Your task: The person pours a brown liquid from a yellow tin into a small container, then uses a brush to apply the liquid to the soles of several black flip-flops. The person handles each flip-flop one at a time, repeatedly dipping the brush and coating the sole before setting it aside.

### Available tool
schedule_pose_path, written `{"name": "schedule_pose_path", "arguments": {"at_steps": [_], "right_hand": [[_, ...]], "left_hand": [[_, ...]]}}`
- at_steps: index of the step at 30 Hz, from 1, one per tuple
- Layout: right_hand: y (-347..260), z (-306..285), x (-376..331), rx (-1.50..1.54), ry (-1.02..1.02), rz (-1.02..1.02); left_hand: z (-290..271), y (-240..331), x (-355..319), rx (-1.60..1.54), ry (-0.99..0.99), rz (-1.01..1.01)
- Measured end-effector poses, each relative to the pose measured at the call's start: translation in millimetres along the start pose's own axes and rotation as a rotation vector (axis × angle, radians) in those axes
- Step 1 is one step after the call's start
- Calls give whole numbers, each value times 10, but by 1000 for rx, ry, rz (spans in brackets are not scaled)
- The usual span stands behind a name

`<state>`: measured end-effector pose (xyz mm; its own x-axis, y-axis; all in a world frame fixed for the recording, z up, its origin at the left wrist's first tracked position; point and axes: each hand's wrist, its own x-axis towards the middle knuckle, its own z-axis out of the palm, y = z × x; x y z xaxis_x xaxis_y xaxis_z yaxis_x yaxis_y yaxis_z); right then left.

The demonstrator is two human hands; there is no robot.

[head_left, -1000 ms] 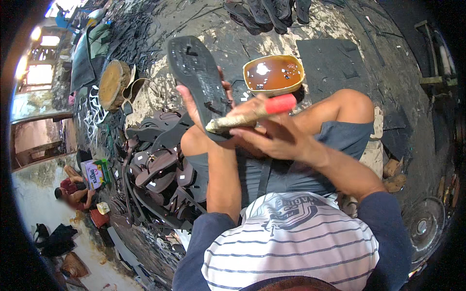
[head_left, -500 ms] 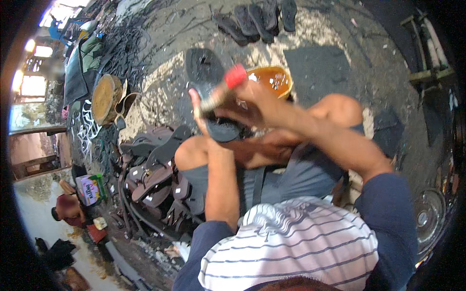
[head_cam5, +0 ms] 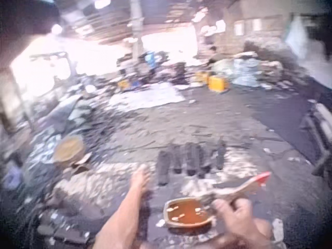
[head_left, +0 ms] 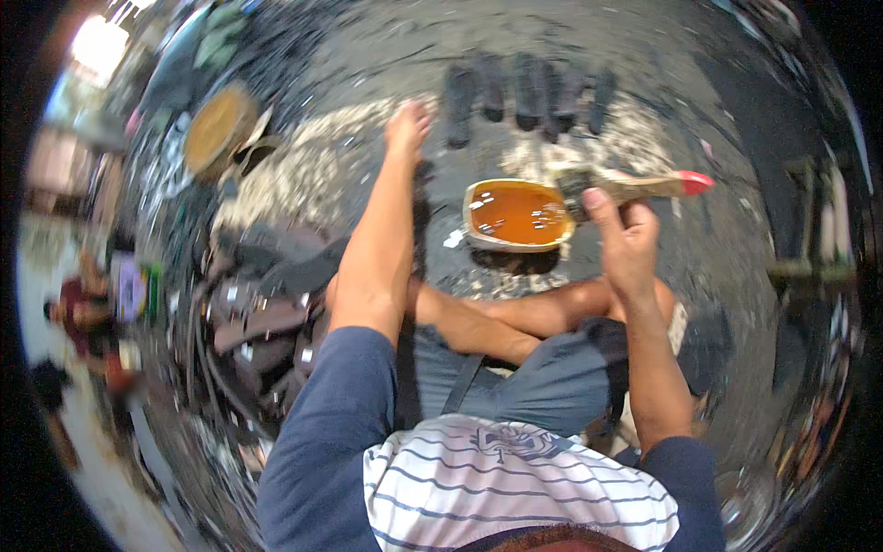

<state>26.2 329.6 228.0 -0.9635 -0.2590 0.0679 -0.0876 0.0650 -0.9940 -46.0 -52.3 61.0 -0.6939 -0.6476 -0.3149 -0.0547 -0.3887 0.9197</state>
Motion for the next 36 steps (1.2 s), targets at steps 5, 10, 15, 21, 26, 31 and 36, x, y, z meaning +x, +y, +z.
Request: {"name": "schedule_pose_path", "arguments": {"at_steps": [5,10,15,21,26,31,36], "right_hand": [[257,-8,199,-89,9,-56],[364,11,333,-127,-57,-12],[568,266,701,-617,-261,104],[1380,454,562,-941,-364,-264],[1336,334,599,-491,-141,-407],[1080,-404,693,-921,-424,-351],[182,-782,669,-1301,-54,-442]], "left_hand": [[-623,1087,-1244,924,27,832],[-2516,1734,-2594,1607,261,505],[-3008,1396,-2871,1863,-270,191],[-2394,1886,-3306,1477,136,516],[-1953,1292,-3630,1122,199,500],[-1380,778,-3669,1292,-96,725],[-1433,1025,-3551,958,-80,686]]}}
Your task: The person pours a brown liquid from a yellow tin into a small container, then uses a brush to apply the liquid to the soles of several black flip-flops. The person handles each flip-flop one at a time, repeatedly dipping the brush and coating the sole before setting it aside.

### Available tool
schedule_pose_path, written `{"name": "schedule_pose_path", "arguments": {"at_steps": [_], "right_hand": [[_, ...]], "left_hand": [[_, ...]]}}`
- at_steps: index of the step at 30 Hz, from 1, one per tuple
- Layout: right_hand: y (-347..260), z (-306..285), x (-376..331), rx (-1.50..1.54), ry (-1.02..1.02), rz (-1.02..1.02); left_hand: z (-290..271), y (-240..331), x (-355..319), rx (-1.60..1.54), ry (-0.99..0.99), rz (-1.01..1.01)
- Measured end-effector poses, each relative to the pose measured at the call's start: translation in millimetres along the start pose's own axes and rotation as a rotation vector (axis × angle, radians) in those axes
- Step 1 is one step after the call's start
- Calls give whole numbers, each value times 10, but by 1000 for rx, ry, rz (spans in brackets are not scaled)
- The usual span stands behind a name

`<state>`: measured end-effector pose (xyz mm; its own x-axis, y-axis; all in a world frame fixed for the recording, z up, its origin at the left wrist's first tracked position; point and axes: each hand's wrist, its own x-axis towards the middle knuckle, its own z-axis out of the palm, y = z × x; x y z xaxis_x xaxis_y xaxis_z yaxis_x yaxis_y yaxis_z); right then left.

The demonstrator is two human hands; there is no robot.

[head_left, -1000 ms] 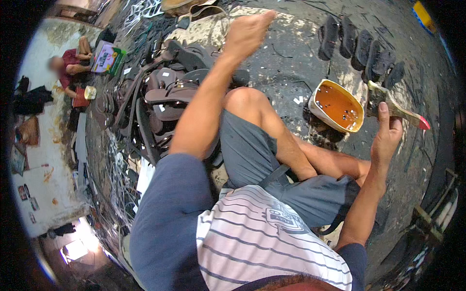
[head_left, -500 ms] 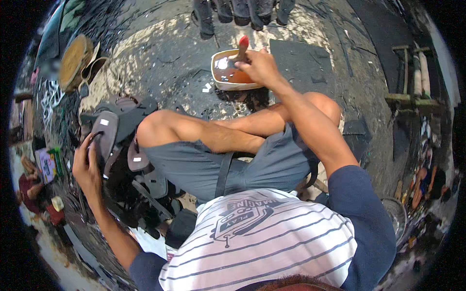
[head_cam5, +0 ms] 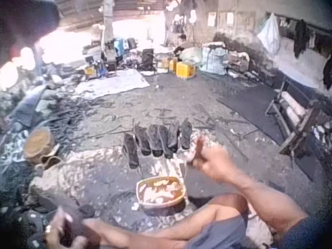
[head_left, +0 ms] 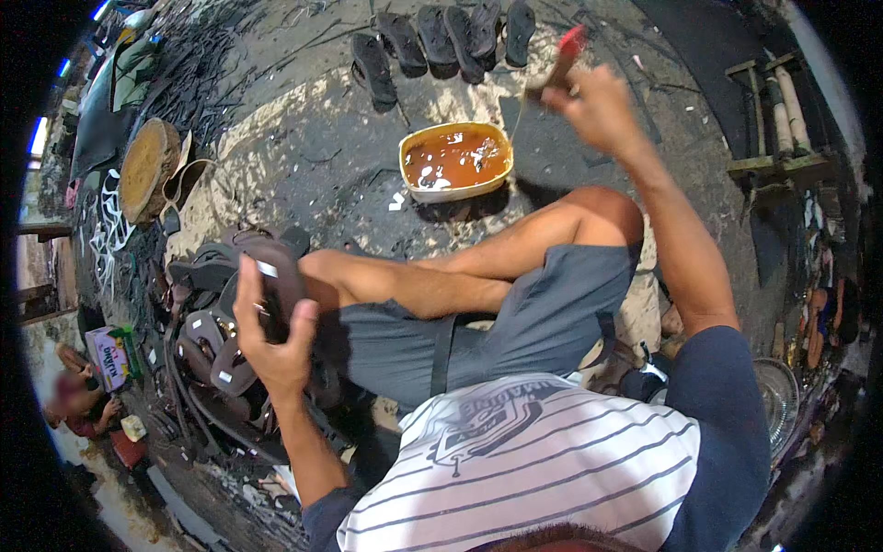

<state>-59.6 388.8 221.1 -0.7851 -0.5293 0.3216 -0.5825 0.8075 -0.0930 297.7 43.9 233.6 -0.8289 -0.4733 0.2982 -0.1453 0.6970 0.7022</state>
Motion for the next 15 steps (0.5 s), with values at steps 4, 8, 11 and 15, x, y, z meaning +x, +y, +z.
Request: {"name": "schedule_pose_path", "arguments": {"at_steps": [4,8,11,15], "right_hand": [[-577,-552,171,953,224,287],[-1710,-517,-140,1583,-25,254],[-2210,115,-416,1450,46,25],[-2117,49,-150,1085,268,-257]], "left_hand": [[77,137,388,-1126,-116,-428],[906,522,582,-1589,50,-552],[1090,603,452,-1892,-72,-516],[1188,748,350,-1804,57,-555]]}}
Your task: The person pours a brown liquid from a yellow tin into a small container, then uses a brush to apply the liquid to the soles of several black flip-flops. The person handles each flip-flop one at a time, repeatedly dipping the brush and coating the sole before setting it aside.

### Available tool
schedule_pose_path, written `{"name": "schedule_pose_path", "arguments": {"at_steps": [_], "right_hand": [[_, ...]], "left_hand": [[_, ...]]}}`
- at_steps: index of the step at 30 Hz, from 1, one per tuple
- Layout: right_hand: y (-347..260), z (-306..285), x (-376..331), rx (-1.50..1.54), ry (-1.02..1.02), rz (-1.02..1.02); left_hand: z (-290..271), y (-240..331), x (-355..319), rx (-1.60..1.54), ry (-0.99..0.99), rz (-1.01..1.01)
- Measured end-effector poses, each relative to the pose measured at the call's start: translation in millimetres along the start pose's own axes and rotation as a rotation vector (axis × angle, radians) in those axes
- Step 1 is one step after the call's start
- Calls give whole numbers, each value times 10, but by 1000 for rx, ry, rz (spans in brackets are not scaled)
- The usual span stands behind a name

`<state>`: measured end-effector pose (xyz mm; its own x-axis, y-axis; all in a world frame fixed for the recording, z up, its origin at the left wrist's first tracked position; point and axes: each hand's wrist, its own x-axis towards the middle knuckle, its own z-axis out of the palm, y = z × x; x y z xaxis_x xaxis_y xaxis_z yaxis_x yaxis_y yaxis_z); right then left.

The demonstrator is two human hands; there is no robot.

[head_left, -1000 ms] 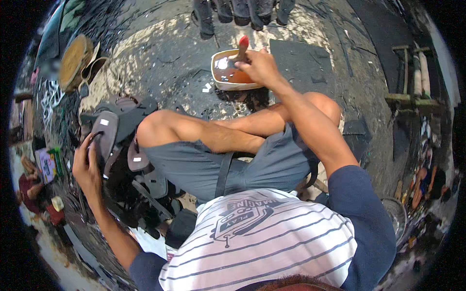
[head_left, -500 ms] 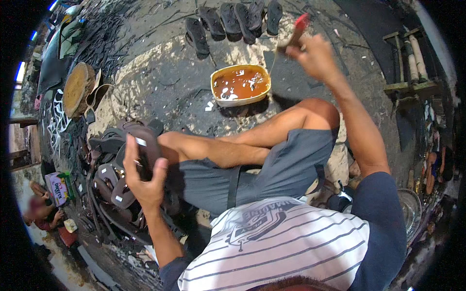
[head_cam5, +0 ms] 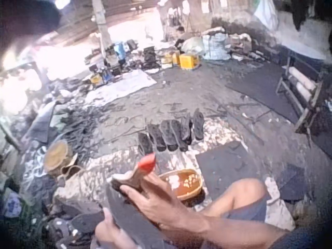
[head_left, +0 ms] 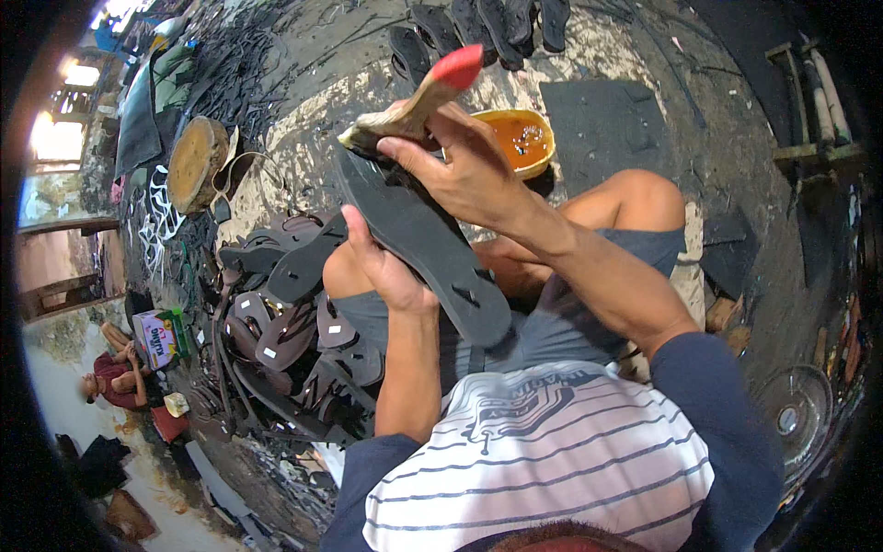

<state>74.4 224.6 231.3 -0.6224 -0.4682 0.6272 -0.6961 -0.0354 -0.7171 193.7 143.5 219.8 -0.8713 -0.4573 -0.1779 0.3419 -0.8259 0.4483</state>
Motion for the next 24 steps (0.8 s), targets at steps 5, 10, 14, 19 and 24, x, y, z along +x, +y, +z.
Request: {"name": "schedule_pose_path", "arguments": {"at_steps": [5,10,14,19,24], "right_hand": [[-209,2,-412,317,-88,218],[123,-30,6,-52,27,-44],[962,-257,-115,-211,-193,446],[1629,-463,-585,-492,-317,529],[1570,-432,-460,-428,11,336]], "left_hand": [[-127,181,238,82,-198,-2],[-192,-26,102,-217,-137,-85],[-190,-115,-236,-177,-303,-153],[-530,-118,-848,-219,39,-331],[-719,-134,-1261,-16,71,-308]]}}
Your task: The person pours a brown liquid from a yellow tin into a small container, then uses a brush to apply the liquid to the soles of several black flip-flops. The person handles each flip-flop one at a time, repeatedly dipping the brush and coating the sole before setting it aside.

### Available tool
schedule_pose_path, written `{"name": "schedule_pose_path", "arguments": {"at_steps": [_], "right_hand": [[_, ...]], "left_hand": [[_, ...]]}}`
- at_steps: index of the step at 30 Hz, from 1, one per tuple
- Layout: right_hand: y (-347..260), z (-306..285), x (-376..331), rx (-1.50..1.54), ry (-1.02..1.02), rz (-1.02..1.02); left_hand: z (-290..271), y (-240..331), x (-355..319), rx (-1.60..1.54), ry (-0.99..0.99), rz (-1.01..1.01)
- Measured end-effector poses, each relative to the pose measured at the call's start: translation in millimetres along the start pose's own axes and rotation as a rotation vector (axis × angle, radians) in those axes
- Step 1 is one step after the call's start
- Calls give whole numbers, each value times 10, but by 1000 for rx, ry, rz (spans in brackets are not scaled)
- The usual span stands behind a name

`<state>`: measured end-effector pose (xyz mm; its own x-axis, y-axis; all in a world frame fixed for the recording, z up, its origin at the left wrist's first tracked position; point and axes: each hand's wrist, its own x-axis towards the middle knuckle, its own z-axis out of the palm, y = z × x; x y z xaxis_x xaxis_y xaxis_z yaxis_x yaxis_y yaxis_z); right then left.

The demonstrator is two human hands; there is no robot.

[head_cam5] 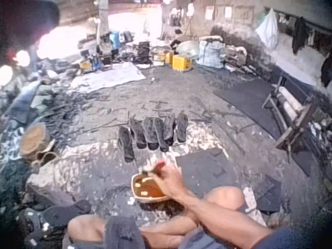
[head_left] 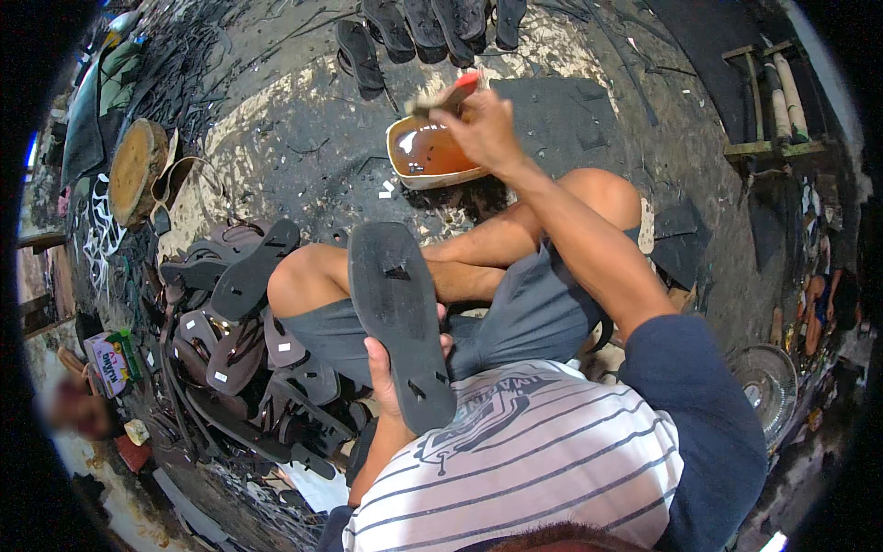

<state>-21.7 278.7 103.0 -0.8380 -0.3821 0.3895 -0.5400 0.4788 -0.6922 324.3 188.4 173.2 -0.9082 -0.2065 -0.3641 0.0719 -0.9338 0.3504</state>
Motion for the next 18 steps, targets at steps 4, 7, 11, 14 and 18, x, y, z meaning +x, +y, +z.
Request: {"name": "schedule_pose_path", "arguments": {"at_steps": [4,7,11,14,18], "right_hand": [[-61,-646,254,-123,-12,-233],[306,-1031,116,-622,-364,-195],[-397,-1364,345,-536,23,-86],[-1186,-1237,90,417,-90,250],[-1562,-469,-460,654,-70,134]], "left_hand": [[-49,173,408,-72,2,-5],[39,428,868,-224,-227,-14],[109,754,1562,-146,-349,81],[347,833,1948,113,-344,249],[854,653,2032,104,-263,423]]}}
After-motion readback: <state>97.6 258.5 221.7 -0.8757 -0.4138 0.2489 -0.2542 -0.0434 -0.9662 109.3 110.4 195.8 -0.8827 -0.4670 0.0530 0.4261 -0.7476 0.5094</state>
